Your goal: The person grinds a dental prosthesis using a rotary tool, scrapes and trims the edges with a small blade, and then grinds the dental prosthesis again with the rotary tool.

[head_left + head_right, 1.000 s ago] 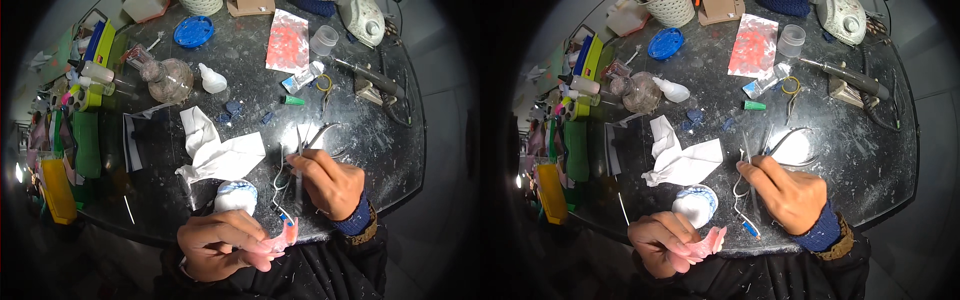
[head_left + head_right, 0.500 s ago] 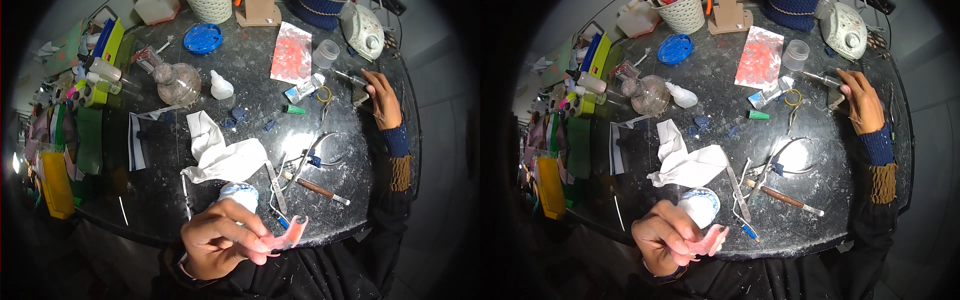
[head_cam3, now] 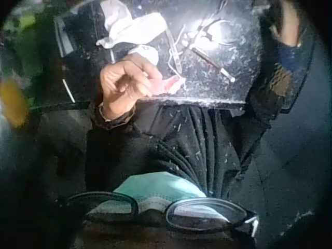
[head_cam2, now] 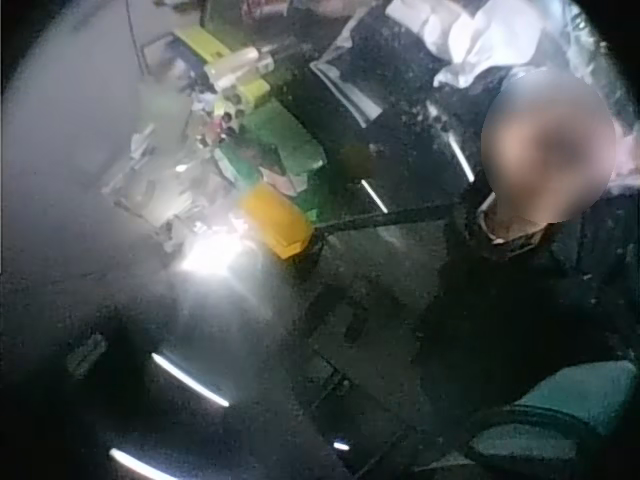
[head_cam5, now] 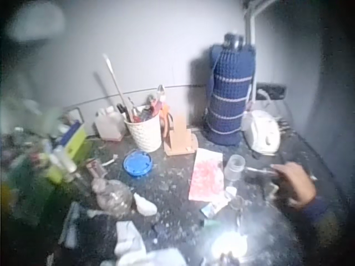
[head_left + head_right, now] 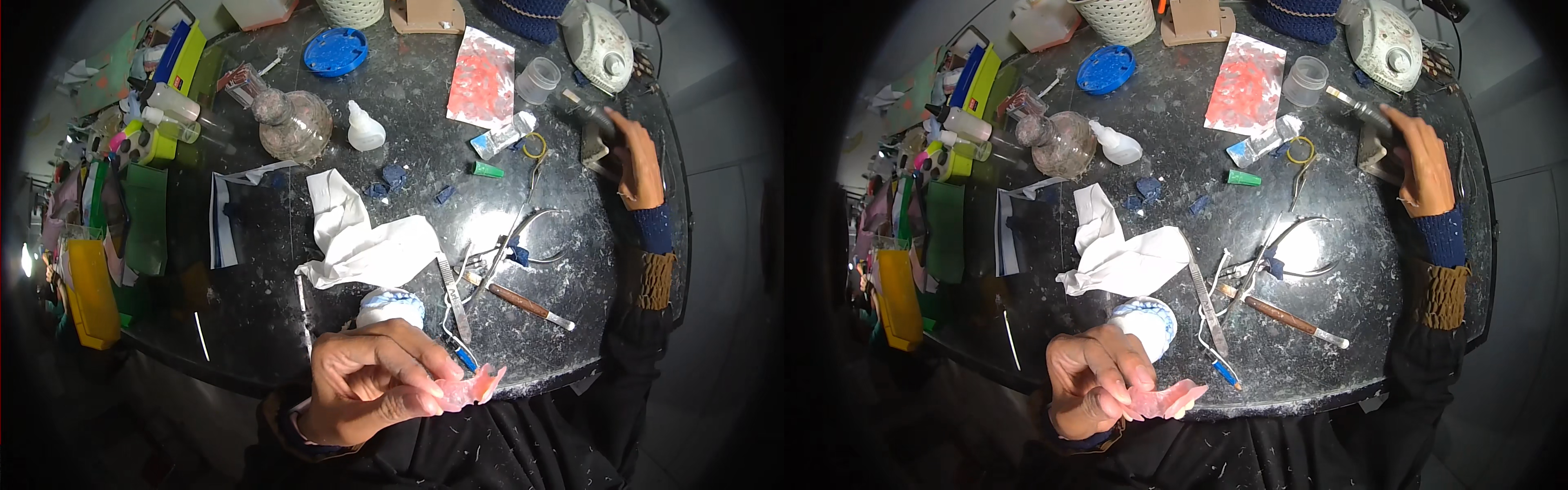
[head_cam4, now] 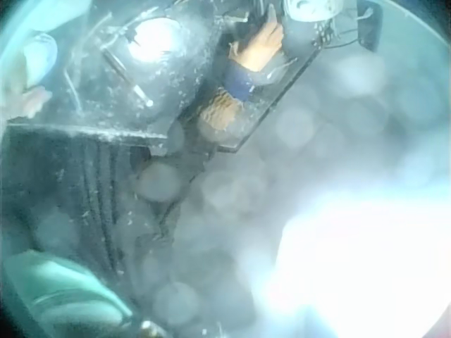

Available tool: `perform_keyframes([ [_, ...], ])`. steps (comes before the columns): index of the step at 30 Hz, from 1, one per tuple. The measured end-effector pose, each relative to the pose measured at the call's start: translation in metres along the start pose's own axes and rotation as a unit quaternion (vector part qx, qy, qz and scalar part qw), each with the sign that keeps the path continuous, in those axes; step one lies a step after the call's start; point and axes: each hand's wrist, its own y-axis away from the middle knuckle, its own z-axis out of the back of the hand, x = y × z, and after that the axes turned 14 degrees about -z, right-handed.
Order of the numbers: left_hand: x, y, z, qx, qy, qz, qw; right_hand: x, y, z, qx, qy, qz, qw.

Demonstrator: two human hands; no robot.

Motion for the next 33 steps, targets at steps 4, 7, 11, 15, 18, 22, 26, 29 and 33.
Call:
perform_keyframes([
  [4, 0.003, 0.000, 0.001, -0.006, 0.009, 0.015, 1.000, 0.048, 0.014, 0.007, -0.079, -0.202, -0.038, 0.975],
  [7, 0.004, -0.002, 0.001, 0.003, -0.004, 0.029, 1.000, 0.096, 0.036, 0.020, -0.005, -0.344, 0.097, 0.934],
  [11, 0.005, -0.004, 0.000, 0.012, -0.027, 0.069, 0.997, 0.146, 0.053, 0.012, 0.013, -0.293, 0.193, 0.936],
  [15, 0.003, -0.005, -0.004, 0.017, -0.043, 0.096, 0.994, 0.145, 0.054, 0.016, 0.029, -0.293, 0.180, 0.939],
  [18, 0.005, -0.005, -0.002, 0.040, -0.055, 0.100, 0.993, 0.140, 0.056, 0.021, 0.038, -0.266, 0.174, 0.947],
  [22, 0.006, -0.003, -0.003, 0.029, -0.047, 0.095, 0.994, 0.138, 0.056, 0.019, 0.032, -0.245, 0.181, 0.952],
  [26, 0.005, -0.004, -0.003, 0.037, -0.069, 0.092, 0.993, 0.137, 0.059, 0.017, 0.030, -0.232, 0.201, 0.951],
  [29, 0.005, -0.005, -0.003, 0.043, -0.076, 0.093, 0.992, 0.137, 0.059, 0.016, 0.008, -0.236, 0.183, 0.954],
  [33, 0.008, -0.004, -0.001, 0.058, -0.086, 0.081, 0.991, 0.135, 0.059, 0.016, 0.007, -0.239, 0.189, 0.952],
])
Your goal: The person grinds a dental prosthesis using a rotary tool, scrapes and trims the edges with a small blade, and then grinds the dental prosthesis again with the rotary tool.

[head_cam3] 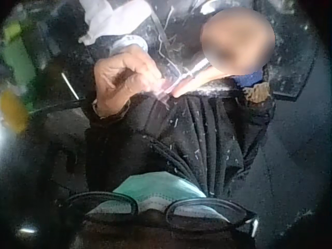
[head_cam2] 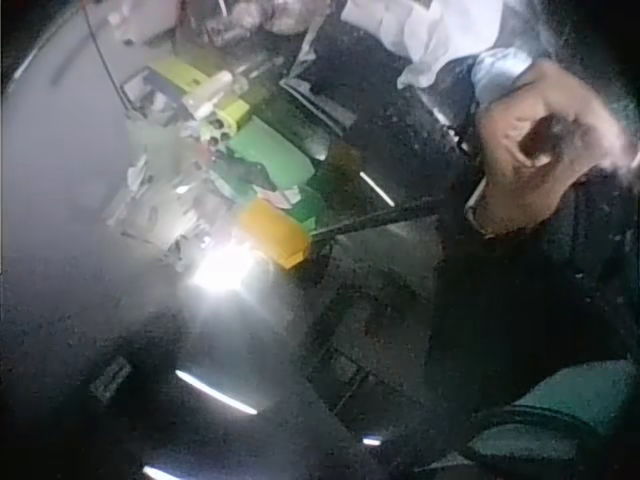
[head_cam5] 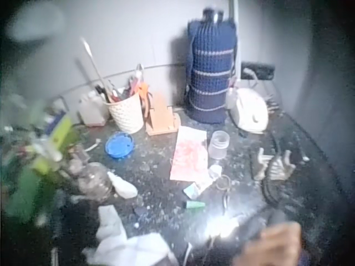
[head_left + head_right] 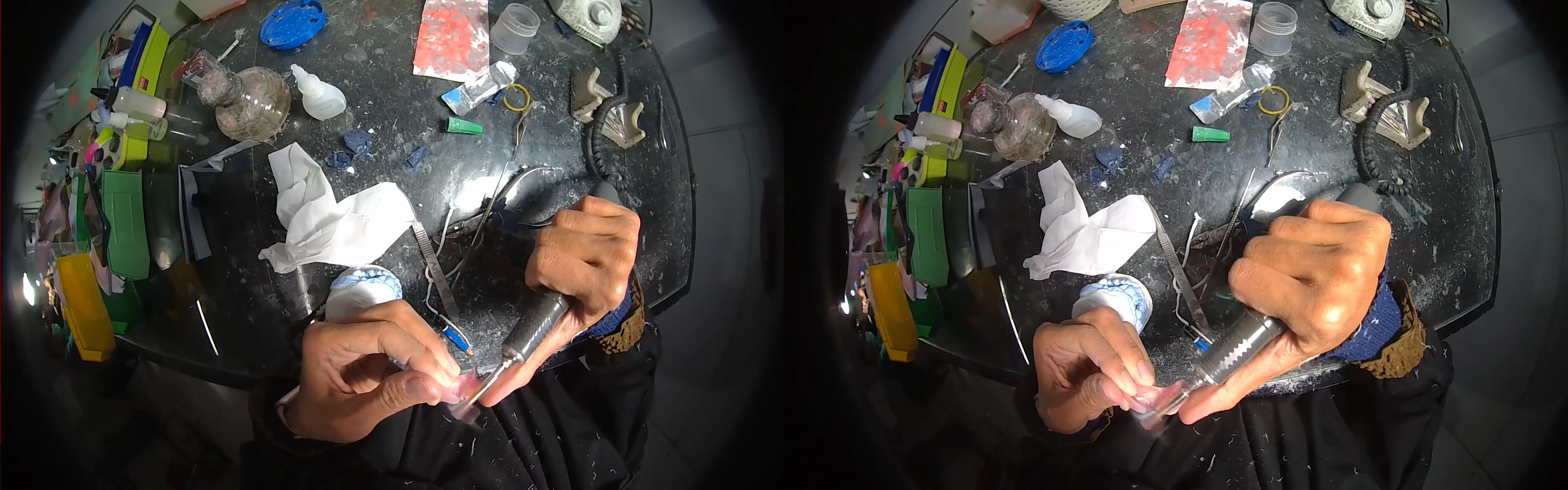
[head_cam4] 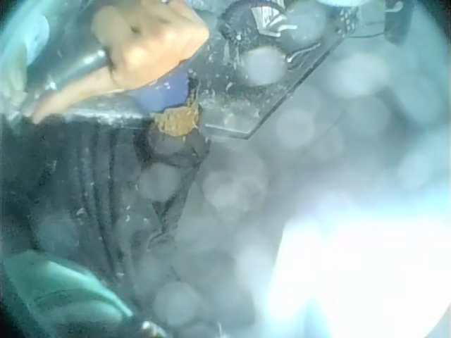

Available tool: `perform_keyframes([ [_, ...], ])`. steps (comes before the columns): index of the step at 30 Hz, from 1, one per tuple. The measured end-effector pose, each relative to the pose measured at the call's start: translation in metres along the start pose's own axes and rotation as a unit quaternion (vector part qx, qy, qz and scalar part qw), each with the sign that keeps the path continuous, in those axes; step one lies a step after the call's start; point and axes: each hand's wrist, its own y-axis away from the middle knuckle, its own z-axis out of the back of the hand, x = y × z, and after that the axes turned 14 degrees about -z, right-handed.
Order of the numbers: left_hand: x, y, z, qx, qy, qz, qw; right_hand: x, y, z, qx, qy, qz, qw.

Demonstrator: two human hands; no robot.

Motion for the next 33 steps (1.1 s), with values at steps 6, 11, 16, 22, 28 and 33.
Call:
perform_keyframes([
  [6, -0.002, 0.000, 0.001, 0.014, -0.007, 0.006, 1.000, 0.000, -0.003, 0.000, 0.006, 0.000, -0.008, 1.000],
  [11, -0.003, -0.002, 0.001, 0.021, -0.003, 0.005, 1.000, -0.002, -0.001, 0.001, 0.027, -0.001, 0.012, 1.000],
  [16, -0.002, -0.003, 0.002, 0.032, -0.016, 0.007, 0.999, -0.005, 0.000, -0.003, 0.015, -0.012, 0.017, 1.000],
  [22, -0.002, 0.001, 0.005, 0.031, -0.023, 0.002, 0.999, -0.007, -0.006, -0.010, 0.016, -0.035, 0.019, 0.999],
  [28, 0.000, -0.008, -0.007, 0.028, -0.022, -0.008, 0.999, 0.000, 0.001, 0.006, 0.008, -0.008, 0.001, 1.000],
  [33, 0.001, -0.001, -0.001, 0.009, -0.047, -0.019, 0.999, -0.006, -0.002, -0.013, 0.024, -0.046, 0.022, 0.998],
])
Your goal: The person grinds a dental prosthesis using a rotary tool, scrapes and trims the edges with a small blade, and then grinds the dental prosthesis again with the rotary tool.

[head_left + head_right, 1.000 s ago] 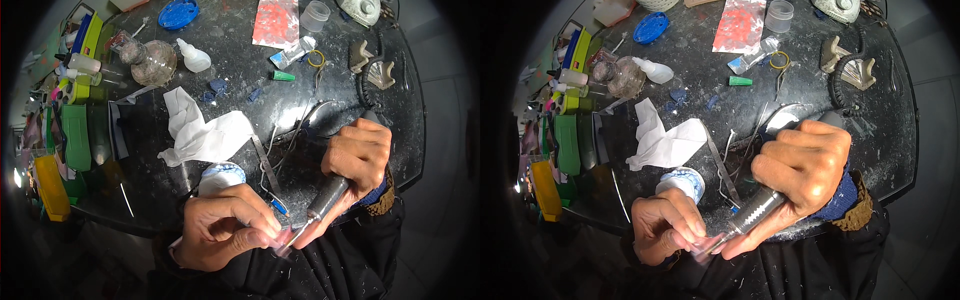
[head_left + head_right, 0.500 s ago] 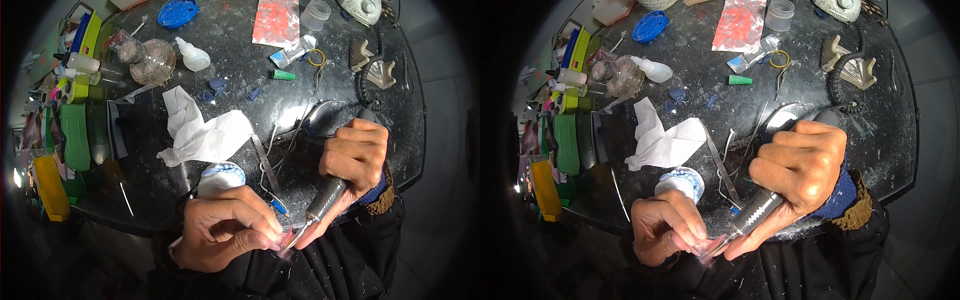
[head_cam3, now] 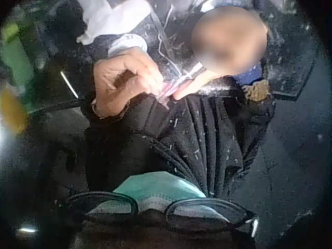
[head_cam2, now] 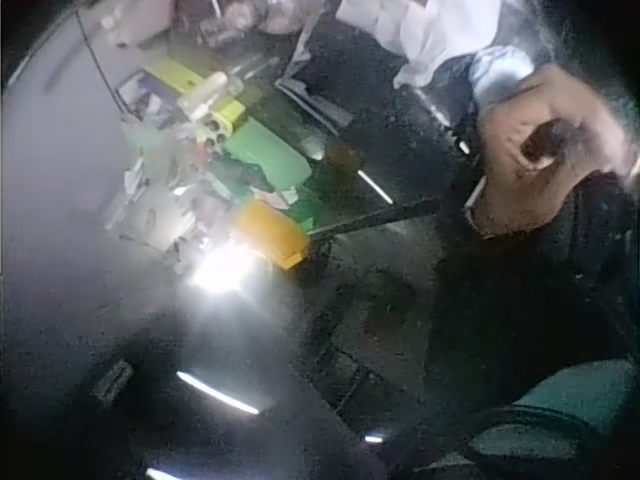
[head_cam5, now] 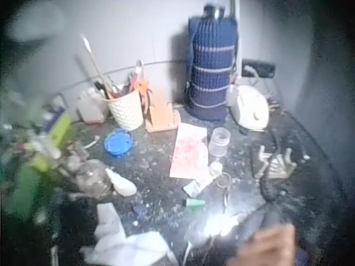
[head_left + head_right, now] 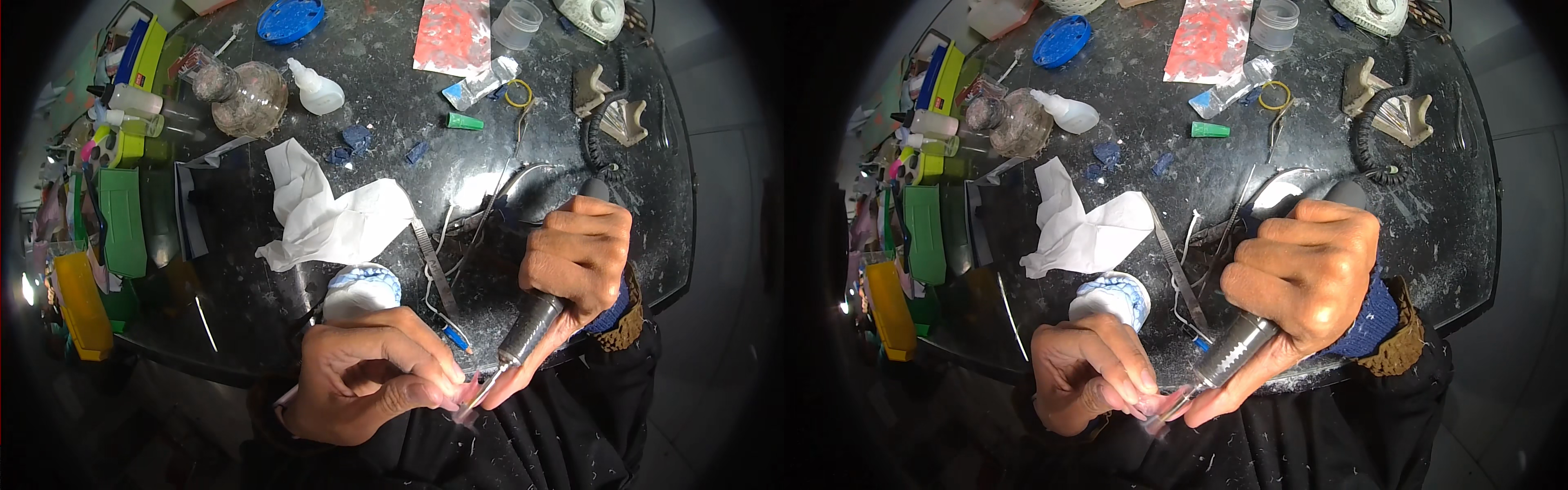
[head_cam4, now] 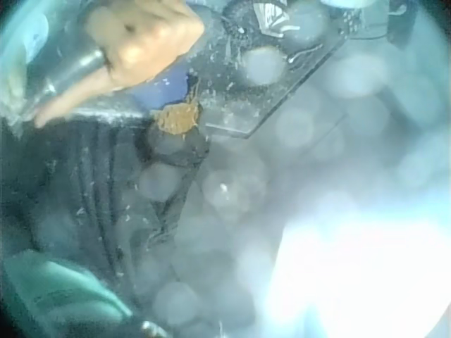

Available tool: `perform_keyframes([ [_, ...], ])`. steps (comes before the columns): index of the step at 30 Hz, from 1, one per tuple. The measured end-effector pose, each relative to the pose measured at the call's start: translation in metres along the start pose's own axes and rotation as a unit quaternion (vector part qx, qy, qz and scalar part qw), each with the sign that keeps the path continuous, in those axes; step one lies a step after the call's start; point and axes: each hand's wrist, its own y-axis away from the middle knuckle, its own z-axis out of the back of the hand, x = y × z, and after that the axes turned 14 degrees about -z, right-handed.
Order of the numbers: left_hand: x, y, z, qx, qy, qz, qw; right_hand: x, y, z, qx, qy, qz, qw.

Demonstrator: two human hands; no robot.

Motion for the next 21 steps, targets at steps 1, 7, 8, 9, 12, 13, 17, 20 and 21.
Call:
perform_keyframes([
  [1, -0.001, 0.002, 0.002, -0.007, -0.009, -0.001, 1.000, -0.002, -0.001, -0.006, -0.013, -0.007, 0.010, 1.000],
  [7, -0.001, -0.002, 0.001, 0.027, 0.057, 0.031, 0.997, 0.003, 0.006, 0.010, -0.011, 0.035, 0.004, 0.999],
  [8, 0.000, 0.001, 0.003, 0.018, 0.039, 0.027, 0.999, -0.001, 0.003, 0.001, -0.013, 0.018, 0.015, 1.000],
  [9, 0.000, 0.000, 0.003, 0.022, 0.038, 0.024, 0.999, 0.000, 0.002, 0.002, -0.014, 0.018, 0.012, 1.000],
  [12, 0.000, 0.000, -0.002, -0.005, -0.008, 0.010, 1.000, 0.001, -0.001, 0.002, -0.012, 0.014, 0.005, 1.000],
  [13, 0.000, 0.002, 0.001, -0.011, -0.015, 0.009, 1.000, -0.001, -0.003, -0.002, -0.009, 0.010, 0.003, 1.000],
  [17, -0.003, -0.004, 0.001, 0.046, 0.043, 0.022, 0.998, 0.006, 0.004, 0.014, -0.004, 0.037, 0.017, 0.999],
  [20, 0.000, -0.001, 0.001, 0.040, 0.040, 0.032, 0.998, 0.006, 0.002, 0.012, -0.003, 0.015, -0.017, 1.000],
  [21, 0.001, -0.001, 0.001, 0.035, 0.045, 0.033, 0.998, 0.006, 0.002, 0.012, 0.008, 0.010, -0.020, 1.000],
])
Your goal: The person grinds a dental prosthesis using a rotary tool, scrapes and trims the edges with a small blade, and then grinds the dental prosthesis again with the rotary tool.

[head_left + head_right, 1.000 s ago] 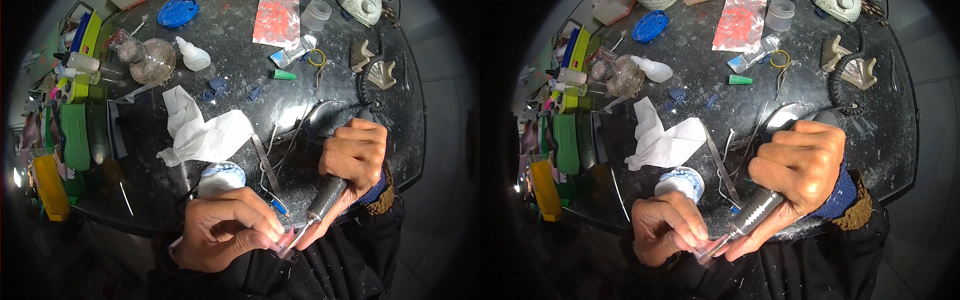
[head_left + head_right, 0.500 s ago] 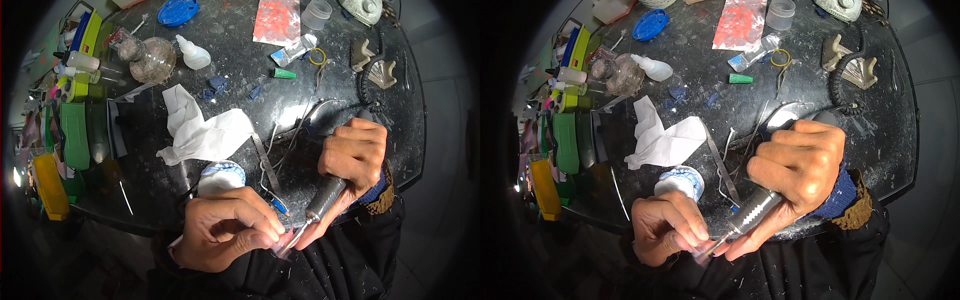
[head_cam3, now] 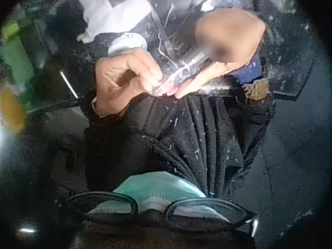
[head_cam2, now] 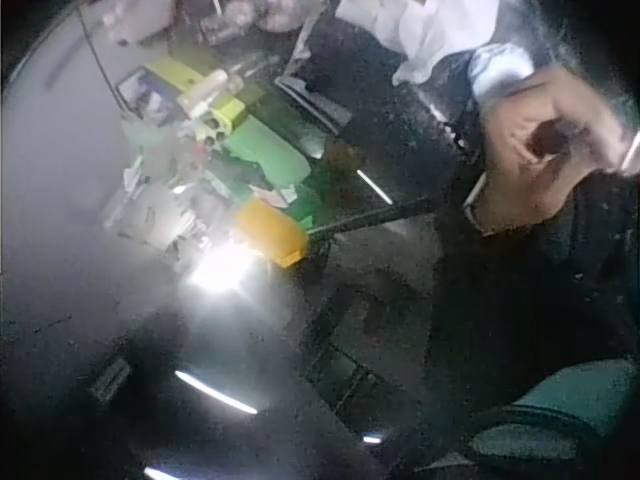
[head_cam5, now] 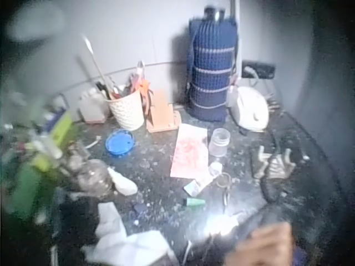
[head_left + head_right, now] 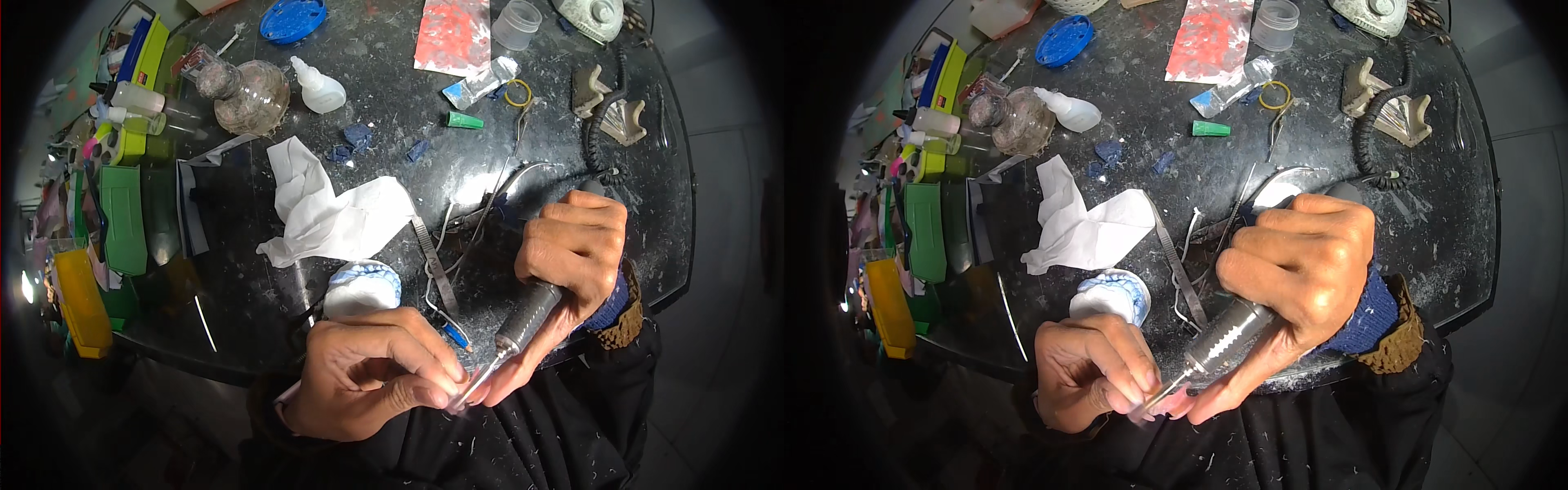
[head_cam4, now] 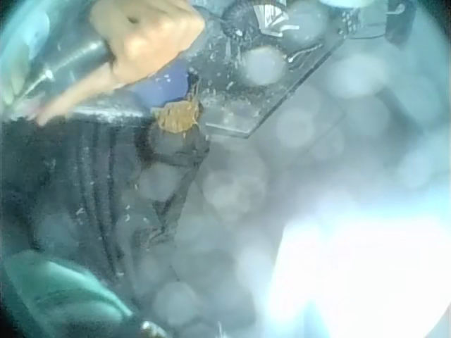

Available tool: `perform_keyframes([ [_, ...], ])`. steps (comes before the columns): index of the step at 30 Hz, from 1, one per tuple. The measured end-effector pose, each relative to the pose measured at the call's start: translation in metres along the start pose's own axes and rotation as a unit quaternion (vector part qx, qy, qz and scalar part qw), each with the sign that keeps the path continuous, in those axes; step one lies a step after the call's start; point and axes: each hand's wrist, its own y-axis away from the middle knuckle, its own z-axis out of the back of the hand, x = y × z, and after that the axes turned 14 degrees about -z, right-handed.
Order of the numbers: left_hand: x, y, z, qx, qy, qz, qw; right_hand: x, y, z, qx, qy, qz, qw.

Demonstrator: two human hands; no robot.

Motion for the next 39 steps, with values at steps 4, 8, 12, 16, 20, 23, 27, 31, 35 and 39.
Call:
perform_keyframes([
  [4, 0.002, 0.002, -0.001, -0.011, 0.003, -0.003, 1.000, -0.003, -0.001, -0.002, 0.012, -0.016, 0.033, 0.999],
  [8, 0.001, 0.009, 0.003, -0.047, -0.041, -0.023, 0.998, -0.008, -0.013, -0.023, 0.011, -0.059, 0.017, 0.998],
  [12, 0.004, -0.003, -0.005, -0.015, -0.001, -0.031, 0.999, 0.005, -0.003, 0.005, -0.018, -0.026, 0.006, 0.999],
  [16, 0.004, 0.000, -0.001, -0.018, -0.064, -0.040, 0.997, -0.004, -0.006, -0.003, 0.007, -0.016, -0.009, 1.000],
  [20, 0.003, 0.001, 0.000, -0.031, -0.063, -0.014, 0.997, -0.005, -0.005, -0.005, 0.010, -0.012, 0.008, 1.000],
  [23, 0.003, 0.000, 0.001, -0.023, -0.060, -0.018, 0.998, -0.005, -0.006, -0.006, -0.020, -0.006, 0.041, 0.999],
  [27, 0.003, 0.000, -0.001, -0.033, -0.047, -0.020, 0.998, -0.004, -0.004, -0.003, -0.004, -0.010, 0.010, 1.000],
  [31, 0.002, -0.001, -0.002, -0.026, -0.061, -0.014, 0.998, -0.006, -0.003, -0.002, 0.006, 0.002, 0.019, 1.000],
  [35, 0.002, -0.001, -0.001, -0.025, -0.061, -0.003, 0.998, -0.004, -0.006, -0.005, -0.013, -0.016, 0.000, 1.000],
  [39, 0.002, -0.001, -0.002, -0.022, -0.061, -0.014, 0.998, -0.004, -0.004, -0.004, -0.001, -0.008, 0.023, 1.000],
])
